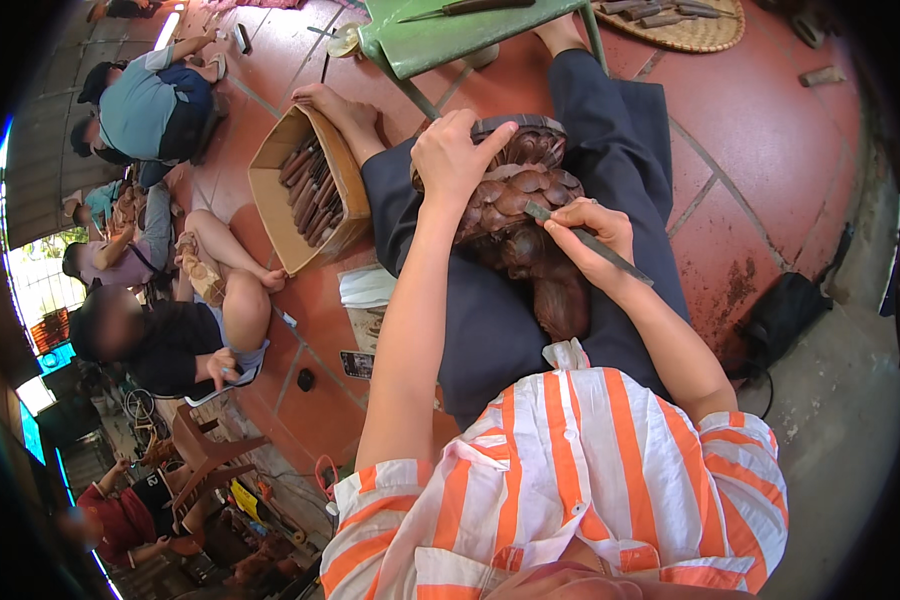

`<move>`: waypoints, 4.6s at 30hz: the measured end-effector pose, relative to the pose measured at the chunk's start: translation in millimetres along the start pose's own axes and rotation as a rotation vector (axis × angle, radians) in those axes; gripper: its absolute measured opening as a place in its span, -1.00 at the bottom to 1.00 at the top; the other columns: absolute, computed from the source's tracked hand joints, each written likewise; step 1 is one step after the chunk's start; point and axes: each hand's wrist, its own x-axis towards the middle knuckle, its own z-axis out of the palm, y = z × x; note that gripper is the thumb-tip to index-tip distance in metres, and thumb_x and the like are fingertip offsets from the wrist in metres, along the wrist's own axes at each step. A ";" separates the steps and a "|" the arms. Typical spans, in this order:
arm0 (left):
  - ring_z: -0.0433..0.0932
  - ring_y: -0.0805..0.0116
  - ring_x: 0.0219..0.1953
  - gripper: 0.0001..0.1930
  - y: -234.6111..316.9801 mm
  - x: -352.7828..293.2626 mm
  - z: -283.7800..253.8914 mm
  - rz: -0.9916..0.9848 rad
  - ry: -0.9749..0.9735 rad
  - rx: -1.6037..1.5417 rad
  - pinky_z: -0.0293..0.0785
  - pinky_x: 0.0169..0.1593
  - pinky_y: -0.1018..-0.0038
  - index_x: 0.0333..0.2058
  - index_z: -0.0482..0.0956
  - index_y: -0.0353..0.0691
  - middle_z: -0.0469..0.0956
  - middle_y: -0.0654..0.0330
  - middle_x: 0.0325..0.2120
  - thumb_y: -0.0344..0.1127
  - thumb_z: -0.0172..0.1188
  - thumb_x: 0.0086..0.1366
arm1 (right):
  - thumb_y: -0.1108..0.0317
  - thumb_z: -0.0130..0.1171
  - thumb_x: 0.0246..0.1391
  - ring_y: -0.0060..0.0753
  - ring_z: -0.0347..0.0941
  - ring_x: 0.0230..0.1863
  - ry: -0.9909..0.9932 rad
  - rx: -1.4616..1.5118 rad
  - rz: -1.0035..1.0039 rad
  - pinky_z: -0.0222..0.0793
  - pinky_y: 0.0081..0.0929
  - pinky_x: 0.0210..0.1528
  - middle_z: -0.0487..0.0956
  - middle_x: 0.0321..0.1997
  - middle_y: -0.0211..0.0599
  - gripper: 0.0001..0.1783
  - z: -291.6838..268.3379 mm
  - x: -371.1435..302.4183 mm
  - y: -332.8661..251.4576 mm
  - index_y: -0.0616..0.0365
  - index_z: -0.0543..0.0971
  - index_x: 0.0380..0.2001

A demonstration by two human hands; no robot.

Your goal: The person carves a dark wooden object resting on their lap using a small metal carving tool. They hold the object steady with one hand while using the tool to shape and refine its surface.

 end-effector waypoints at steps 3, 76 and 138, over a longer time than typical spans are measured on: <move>0.57 0.06 -0.51 -0.47 -0.2 -0.3 0.5 -0.004 0.008 -0.001 0.44 -0.46 0.20 -0.62 0.51 -0.23 0.54 0.12 -0.59 0.19 0.32 0.03 | 0.55 0.31 -0.06 -0.42 0.57 -0.44 -0.003 0.002 -0.008 0.40 -0.54 -0.32 0.64 -0.47 -0.23 -0.94 -0.9 -1.6 -0.5 0.28 0.60 -0.48; 0.58 0.02 -0.47 -0.52 -2.8 -1.2 1.7 -0.013 0.005 -0.011 0.45 -0.41 0.19 -0.55 0.57 -0.21 0.56 0.08 -0.59 0.16 0.35 0.03 | 0.53 0.07 0.21 -0.48 0.55 -0.26 0.051 0.223 0.156 0.49 -0.57 -0.22 0.58 -0.27 -0.20 -0.84 29.8 -43.2 -28.5 0.36 0.56 -0.18; 0.66 -0.06 -0.32 -0.29 4.0 20.8 -1.3 -0.098 -0.392 0.121 0.56 -0.21 0.08 -0.39 0.61 -0.36 0.64 -0.10 -0.46 0.36 0.12 0.15 | 0.58 0.24 0.04 -0.61 0.43 -0.46 0.102 -0.283 -0.113 0.33 -0.63 -0.39 0.60 -0.42 -0.31 -0.93 -23.9 -49.6 -22.5 0.31 0.53 -0.45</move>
